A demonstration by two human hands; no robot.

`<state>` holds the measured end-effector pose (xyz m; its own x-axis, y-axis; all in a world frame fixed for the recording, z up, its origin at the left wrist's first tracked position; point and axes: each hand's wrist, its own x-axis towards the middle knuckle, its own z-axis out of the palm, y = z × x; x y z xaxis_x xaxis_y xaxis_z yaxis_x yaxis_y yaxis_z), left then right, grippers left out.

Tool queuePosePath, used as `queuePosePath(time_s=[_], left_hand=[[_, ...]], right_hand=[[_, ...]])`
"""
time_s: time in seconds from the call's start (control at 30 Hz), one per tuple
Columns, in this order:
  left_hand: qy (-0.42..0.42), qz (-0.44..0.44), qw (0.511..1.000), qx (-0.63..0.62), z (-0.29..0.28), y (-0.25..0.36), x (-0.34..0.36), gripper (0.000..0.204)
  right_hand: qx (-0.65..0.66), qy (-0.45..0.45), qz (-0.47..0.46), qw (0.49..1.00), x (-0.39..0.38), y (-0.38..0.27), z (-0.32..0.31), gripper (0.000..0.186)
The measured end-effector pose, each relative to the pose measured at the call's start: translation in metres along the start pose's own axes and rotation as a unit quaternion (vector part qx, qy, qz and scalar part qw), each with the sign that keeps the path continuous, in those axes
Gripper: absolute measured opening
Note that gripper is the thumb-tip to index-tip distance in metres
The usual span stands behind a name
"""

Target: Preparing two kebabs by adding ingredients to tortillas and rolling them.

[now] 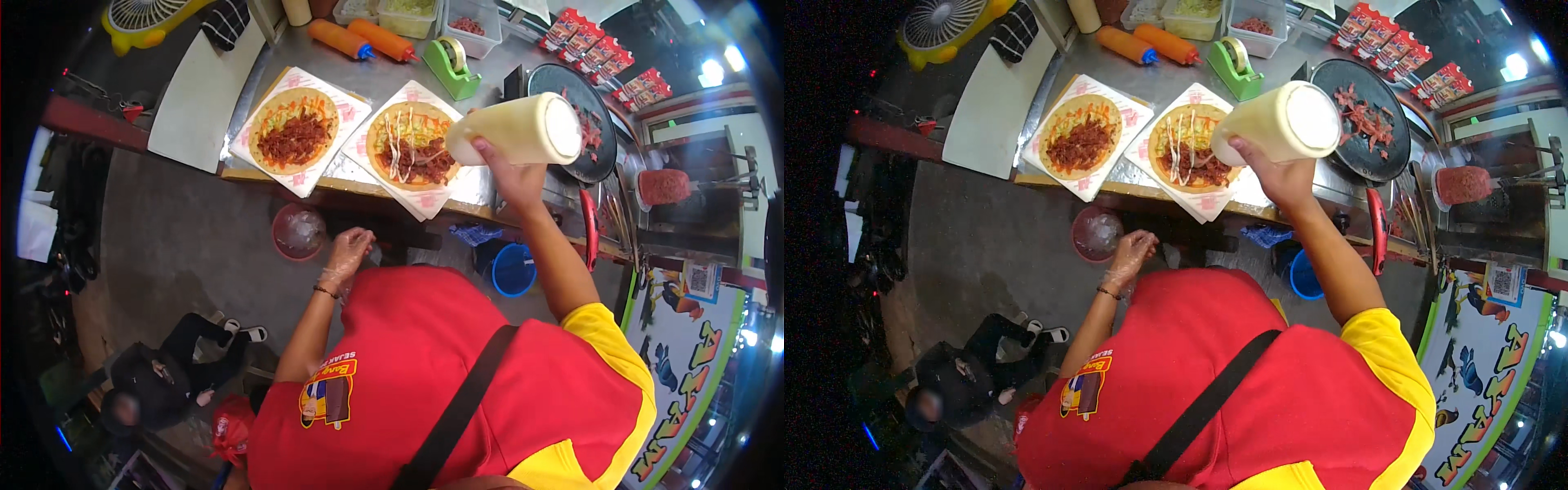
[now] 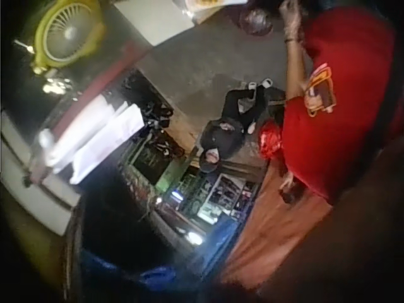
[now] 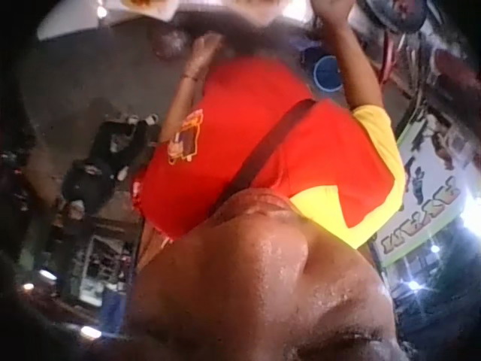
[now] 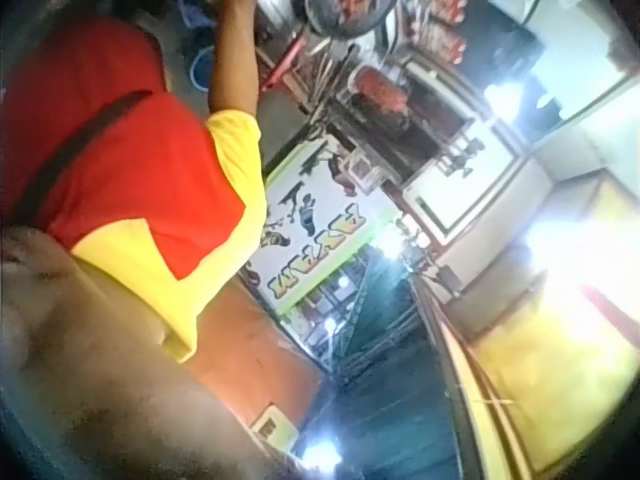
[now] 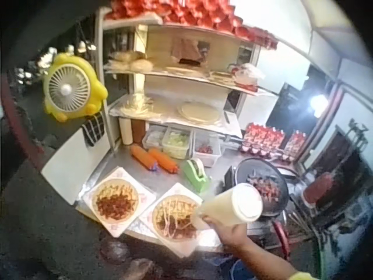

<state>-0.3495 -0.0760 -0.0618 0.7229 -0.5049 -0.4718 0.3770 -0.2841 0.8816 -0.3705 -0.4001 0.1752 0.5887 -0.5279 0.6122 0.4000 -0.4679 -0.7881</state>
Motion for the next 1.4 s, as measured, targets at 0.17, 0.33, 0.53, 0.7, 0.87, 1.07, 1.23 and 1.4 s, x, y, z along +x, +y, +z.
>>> queuePosePath(time_s=[0.17,0.33,0.53,0.7,0.87,1.07,1.23,1.4], left_hand=[[-0.024,0.184,0.982,0.033,0.044,0.086,-0.022,0.021],[-0.133,0.12,0.983,0.038,0.046,0.084,-0.021,0.023],[-0.11,0.054,0.992,0.043,0.013,0.021,0.004,0.027],[0.045,0.073,0.978,0.19,-0.051,-0.111,0.041,0.038],[0.106,-0.072,0.978,0.162,-0.109,-0.214,0.034,0.044],[0.087,-0.112,0.95,0.279,-0.185,-0.268,0.051,0.043],[0.044,0.122,0.845,0.52,-0.213,-0.267,0.075,0.044],[0.071,-0.107,0.964,0.234,-0.231,-0.243,0.071,0.037]], right_hand=[[-0.047,-0.04,0.182,0.981,0.02,-0.015,-0.018,0.076],[-0.008,-0.011,0.11,0.994,0.017,-0.01,-0.017,0.059],[0.038,0.044,0.022,0.998,-0.025,0.003,-0.005,0.033],[-0.097,-0.003,0.229,0.969,-0.002,0.011,-0.021,0.076],[-0.202,-0.064,0.105,0.972,0.001,0.032,-0.003,0.043],[-0.186,-0.203,0.02,0.961,-0.059,0.053,0.036,0.039],[-0.222,-0.185,-0.012,0.957,-0.039,0.101,0.111,0.031],[-0.247,0.002,0.11,0.963,-0.029,0.055,0.04,0.038]])
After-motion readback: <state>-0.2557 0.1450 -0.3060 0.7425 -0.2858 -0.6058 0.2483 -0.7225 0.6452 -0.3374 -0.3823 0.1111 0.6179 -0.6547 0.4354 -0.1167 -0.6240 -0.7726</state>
